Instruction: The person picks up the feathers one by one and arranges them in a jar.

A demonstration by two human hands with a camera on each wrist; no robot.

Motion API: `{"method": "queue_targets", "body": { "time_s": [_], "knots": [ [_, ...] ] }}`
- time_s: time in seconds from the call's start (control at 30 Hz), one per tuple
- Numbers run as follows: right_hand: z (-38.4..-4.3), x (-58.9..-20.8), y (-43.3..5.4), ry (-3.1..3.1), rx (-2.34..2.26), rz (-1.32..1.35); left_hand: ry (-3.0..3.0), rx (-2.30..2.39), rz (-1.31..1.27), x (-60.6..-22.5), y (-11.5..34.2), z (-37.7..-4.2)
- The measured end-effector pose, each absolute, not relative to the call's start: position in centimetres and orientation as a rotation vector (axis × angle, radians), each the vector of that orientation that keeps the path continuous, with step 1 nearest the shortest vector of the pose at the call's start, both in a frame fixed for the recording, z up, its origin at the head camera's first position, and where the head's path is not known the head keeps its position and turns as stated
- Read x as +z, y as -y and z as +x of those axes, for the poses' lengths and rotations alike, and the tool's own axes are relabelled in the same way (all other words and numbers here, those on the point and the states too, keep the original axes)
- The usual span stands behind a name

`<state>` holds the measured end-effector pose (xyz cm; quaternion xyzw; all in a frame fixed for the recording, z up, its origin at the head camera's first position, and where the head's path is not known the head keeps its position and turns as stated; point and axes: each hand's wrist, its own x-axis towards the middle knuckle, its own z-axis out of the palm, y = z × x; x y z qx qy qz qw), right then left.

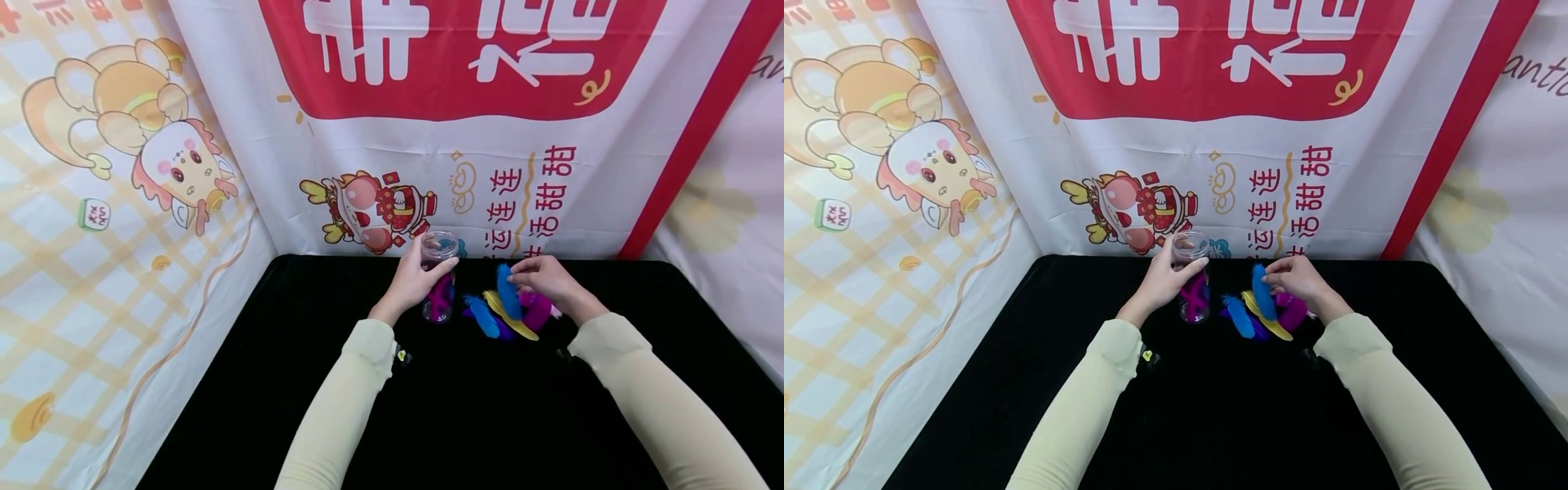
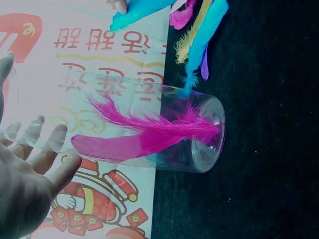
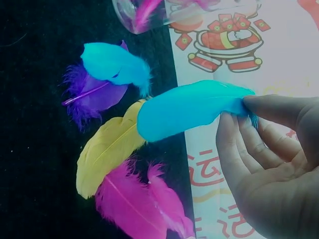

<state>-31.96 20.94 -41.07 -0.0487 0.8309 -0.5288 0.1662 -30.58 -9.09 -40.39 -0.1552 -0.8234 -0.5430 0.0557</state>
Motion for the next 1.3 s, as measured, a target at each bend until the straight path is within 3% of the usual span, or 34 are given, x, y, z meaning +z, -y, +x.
{"method": "queue_targets", "body": {
  "time_s": [1.3],
  "knots": [
    [-31.0,-35.7,-19.4,-2.353,-1.723,-0.224,2.504,-1.637,-0.473,-40.3,9.0,-30.7]
  ]
}}
